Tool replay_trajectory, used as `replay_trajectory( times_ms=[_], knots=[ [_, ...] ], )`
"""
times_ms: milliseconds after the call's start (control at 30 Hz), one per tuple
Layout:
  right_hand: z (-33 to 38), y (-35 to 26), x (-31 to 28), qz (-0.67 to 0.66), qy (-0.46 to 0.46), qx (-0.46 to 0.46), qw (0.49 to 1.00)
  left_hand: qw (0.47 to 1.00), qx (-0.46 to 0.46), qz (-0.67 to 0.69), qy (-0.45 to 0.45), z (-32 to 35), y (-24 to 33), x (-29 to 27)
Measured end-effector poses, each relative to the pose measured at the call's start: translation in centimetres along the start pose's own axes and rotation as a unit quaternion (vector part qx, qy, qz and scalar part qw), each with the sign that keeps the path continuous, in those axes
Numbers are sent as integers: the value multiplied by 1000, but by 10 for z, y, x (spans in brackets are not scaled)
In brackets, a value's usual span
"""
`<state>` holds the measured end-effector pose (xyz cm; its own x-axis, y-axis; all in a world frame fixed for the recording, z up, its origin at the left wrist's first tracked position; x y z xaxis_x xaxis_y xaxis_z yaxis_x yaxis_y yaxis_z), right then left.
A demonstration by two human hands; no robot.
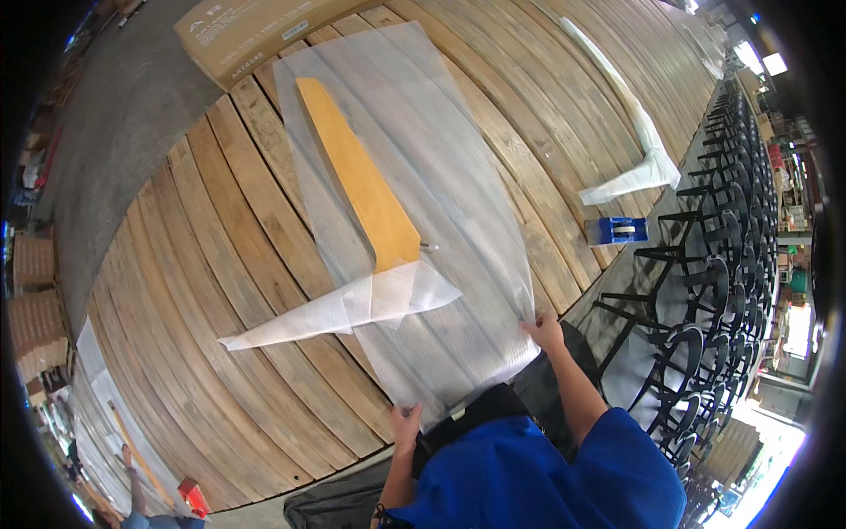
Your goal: The person wraps wooden furniture legs in white protective paper on a wooden pallet. They fold the paper around each leg and secure it with tape from a handheld dispenser, repeating the process for multiple legs.
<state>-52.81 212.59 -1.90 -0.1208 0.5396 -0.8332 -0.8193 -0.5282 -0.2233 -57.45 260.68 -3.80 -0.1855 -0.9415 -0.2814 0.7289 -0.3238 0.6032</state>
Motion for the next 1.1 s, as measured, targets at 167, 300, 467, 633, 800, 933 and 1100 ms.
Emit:
replay_trajectory(
  times_ms=[167, 300, 467, 633, 800, 933, 1100],
  knots=[
    [-17, 0, 7, -165, -121, -56, 977, 957, -77, 212, -180, 40, 23, 5],
    [27, -39, -36, -290, -361, 71, 884, 873, -96, 438, -193, 46, 50, -11],
    [33, -102, -73, -360, -391, 11, 847, 778, -68, 586, -217, 25, 177, -25],
    [-39, -240, -94, -600, -295, 47, 742, 715, -8, 696, -61, -91, 261, -65],
    [-163, -337, -12, -699, -245, 94, 665, 669, 6, 735, 107, -218, 277, -102],
    [-230, -340, 47, -707, -207, 96, 670, 694, 25, 706, 142, -197, 338, -86],
    [-169, -369, 15, -673, -97, -28, 733, 935, 343, 52, 76, -187, 320, -29]
  ],
)
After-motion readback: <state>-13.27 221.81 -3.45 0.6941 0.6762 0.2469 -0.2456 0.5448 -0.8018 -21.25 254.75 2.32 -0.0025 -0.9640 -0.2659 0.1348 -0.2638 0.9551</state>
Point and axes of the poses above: each hand's wrist, its own z-axis away from the middle knuckle, its own x-axis out of the palm, y = z × x, the point moved 6 cm from there along -z, towards the middle knuckle, and after that the axes turned 3 degrees about y, right-handed, at the moved point
